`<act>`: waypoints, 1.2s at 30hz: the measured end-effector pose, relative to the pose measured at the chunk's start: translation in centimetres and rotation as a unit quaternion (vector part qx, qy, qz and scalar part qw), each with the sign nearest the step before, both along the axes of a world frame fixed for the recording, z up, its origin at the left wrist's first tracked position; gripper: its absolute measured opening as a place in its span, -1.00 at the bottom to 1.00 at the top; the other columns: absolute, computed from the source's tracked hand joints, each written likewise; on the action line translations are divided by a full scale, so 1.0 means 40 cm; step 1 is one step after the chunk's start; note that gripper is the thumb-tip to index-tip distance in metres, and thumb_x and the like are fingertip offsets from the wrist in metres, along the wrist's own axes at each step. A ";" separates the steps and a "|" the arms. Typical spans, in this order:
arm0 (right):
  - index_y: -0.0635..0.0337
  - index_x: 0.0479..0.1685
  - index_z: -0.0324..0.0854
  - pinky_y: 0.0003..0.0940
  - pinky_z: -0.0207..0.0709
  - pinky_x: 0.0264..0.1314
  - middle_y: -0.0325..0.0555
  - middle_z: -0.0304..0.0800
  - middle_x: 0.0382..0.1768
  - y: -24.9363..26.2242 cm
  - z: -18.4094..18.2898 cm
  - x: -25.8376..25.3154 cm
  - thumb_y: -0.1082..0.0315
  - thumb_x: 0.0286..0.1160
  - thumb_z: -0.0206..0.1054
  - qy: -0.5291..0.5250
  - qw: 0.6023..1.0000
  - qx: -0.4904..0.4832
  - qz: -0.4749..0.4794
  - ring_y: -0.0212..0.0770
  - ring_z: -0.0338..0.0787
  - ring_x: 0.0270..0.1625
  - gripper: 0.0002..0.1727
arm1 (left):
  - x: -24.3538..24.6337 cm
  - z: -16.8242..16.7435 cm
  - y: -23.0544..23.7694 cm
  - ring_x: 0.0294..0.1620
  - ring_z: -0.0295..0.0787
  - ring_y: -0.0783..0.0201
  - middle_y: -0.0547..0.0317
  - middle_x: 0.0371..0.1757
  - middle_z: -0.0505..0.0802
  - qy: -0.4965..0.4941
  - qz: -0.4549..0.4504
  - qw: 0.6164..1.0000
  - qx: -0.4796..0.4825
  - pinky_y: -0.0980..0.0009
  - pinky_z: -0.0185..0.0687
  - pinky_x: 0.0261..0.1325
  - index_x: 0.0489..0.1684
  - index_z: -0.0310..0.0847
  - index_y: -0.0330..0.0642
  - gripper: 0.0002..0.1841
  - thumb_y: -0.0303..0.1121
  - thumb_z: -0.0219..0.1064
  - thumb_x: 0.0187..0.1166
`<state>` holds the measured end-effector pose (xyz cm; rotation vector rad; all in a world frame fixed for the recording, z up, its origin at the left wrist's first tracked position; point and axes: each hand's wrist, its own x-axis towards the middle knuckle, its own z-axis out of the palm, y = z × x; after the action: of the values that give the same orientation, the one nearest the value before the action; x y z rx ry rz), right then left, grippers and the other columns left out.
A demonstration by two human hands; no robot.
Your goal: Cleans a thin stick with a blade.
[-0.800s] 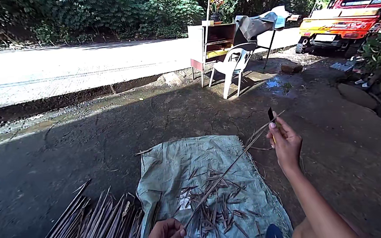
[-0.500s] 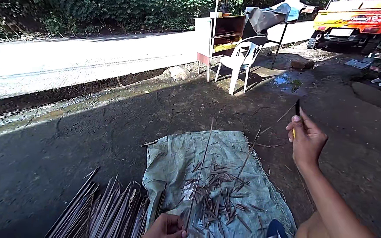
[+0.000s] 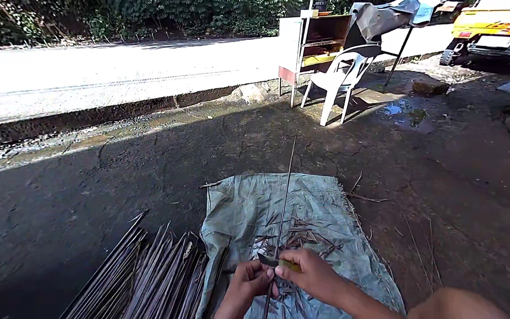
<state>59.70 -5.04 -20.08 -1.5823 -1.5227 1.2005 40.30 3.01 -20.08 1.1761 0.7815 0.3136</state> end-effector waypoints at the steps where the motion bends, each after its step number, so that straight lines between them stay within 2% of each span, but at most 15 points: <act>1: 0.40 0.03 0.72 0.05 0.49 -0.08 0.15 0.71 -0.32 0.005 0.000 0.002 0.12 0.76 0.21 -0.012 1.000 -0.003 0.009 0.00 0.66 -0.26 -0.57 | 0.007 0.000 -0.007 -0.48 0.82 0.46 0.30 -0.54 0.86 -0.001 0.006 1.000 -0.006 0.52 0.79 -0.16 -0.26 0.67 -0.26 -0.77 -0.63 0.07 0.67; 2: 0.38 0.04 0.74 0.10 0.51 -0.05 0.16 0.74 -0.29 0.009 0.003 0.008 0.10 0.76 0.22 -0.029 0.999 -0.007 0.013 0.03 0.70 -0.22 -0.56 | 0.011 -0.001 -0.010 -0.50 0.80 0.47 0.31 -0.56 0.84 -0.001 0.014 1.000 -0.010 0.53 0.77 -0.18 -0.27 0.67 -0.27 -0.77 -0.64 0.07 0.67; 5: 0.27 0.22 0.78 0.21 0.55 0.12 0.19 0.86 -0.13 0.017 0.014 0.024 0.04 0.75 0.23 -0.071 0.997 -0.014 0.006 0.11 0.81 -0.05 -0.53 | 0.020 0.001 -0.005 -0.52 0.78 0.46 0.29 -0.57 0.82 0.006 0.033 0.999 -0.017 0.53 0.76 -0.22 -0.26 0.68 -0.29 -0.78 -0.64 0.09 0.69; 10: 0.15 0.28 0.79 0.24 0.57 0.18 0.14 0.91 -0.01 0.024 0.022 0.021 0.04 0.75 0.23 -0.139 0.990 0.007 -0.007 0.13 0.86 0.07 -0.56 | 0.032 0.008 0.003 -0.53 0.78 0.45 0.27 -0.58 0.81 0.022 0.054 0.998 -0.033 0.54 0.75 -0.26 -0.33 0.67 -0.27 -0.77 -0.63 0.12 0.71; 17: 0.17 0.27 0.80 0.22 0.59 0.17 0.13 0.92 0.00 0.032 0.012 0.034 0.04 0.74 0.24 -0.155 0.987 0.025 -0.014 0.12 0.87 0.06 -0.55 | 0.044 0.007 0.011 -0.52 0.77 0.43 0.26 -0.57 0.81 0.028 0.055 0.997 -0.036 0.53 0.74 -0.28 -0.33 0.68 -0.26 -0.77 -0.60 0.13 0.72; 24: 0.18 0.32 0.78 0.24 0.56 0.25 0.16 0.90 0.07 0.045 -0.011 0.052 0.05 0.74 0.25 -0.151 0.988 0.024 -0.014 0.15 0.86 0.15 -0.55 | 0.055 0.001 0.019 -0.53 0.75 0.44 0.27 -0.59 0.80 0.048 0.052 0.997 -0.039 0.53 0.73 -0.30 -0.33 0.68 -0.26 -0.76 -0.58 0.13 0.74; 26: 0.16 0.39 0.74 0.25 0.54 0.33 0.16 0.89 0.15 0.049 -0.011 0.070 0.04 0.76 0.23 -0.155 0.987 0.013 -0.027 0.15 0.84 0.22 -0.53 | 0.054 0.001 0.017 -0.54 0.75 0.44 0.28 -0.60 0.79 0.054 0.047 0.997 -0.041 0.53 0.72 -0.31 -0.31 0.69 -0.27 -0.76 -0.58 0.12 0.75; 29: 0.12 0.45 0.71 0.24 0.52 0.35 0.18 0.88 0.13 0.050 -0.008 0.102 0.05 0.77 0.21 -0.164 0.985 0.004 -0.050 0.16 0.83 0.22 -0.53 | 0.042 -0.005 0.012 -0.54 0.74 0.44 0.27 -0.60 0.79 0.053 0.035 0.997 -0.050 0.53 0.71 -0.31 -0.31 0.70 -0.27 -0.75 -0.58 0.12 0.74; 32: 0.02 0.55 0.64 0.22 0.49 0.41 0.13 0.86 0.22 0.048 -0.013 0.117 0.05 0.79 0.19 -0.170 0.982 -0.013 -0.077 0.15 0.81 0.29 -0.52 | 0.039 -0.005 0.008 -0.54 0.74 0.45 0.28 -0.59 0.80 0.065 0.013 0.997 -0.051 0.53 0.72 -0.30 -0.30 0.70 -0.26 -0.76 -0.59 0.12 0.75; 36: -0.09 0.60 0.61 0.25 0.50 0.36 0.09 0.85 0.26 0.053 -0.033 0.155 0.06 0.80 0.18 -0.151 0.974 -0.024 -0.165 0.14 0.80 0.28 -0.53 | 0.027 -0.013 -0.003 -0.54 0.76 0.46 0.28 -0.59 0.81 0.067 -0.027 0.996 -0.055 0.54 0.72 -0.28 -0.33 0.69 -0.25 -0.74 -0.61 0.11 0.73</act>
<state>65.90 -2.91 -21.41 -2.0282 -1.3424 0.8450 41.37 2.91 -20.60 1.1195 0.8716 0.1465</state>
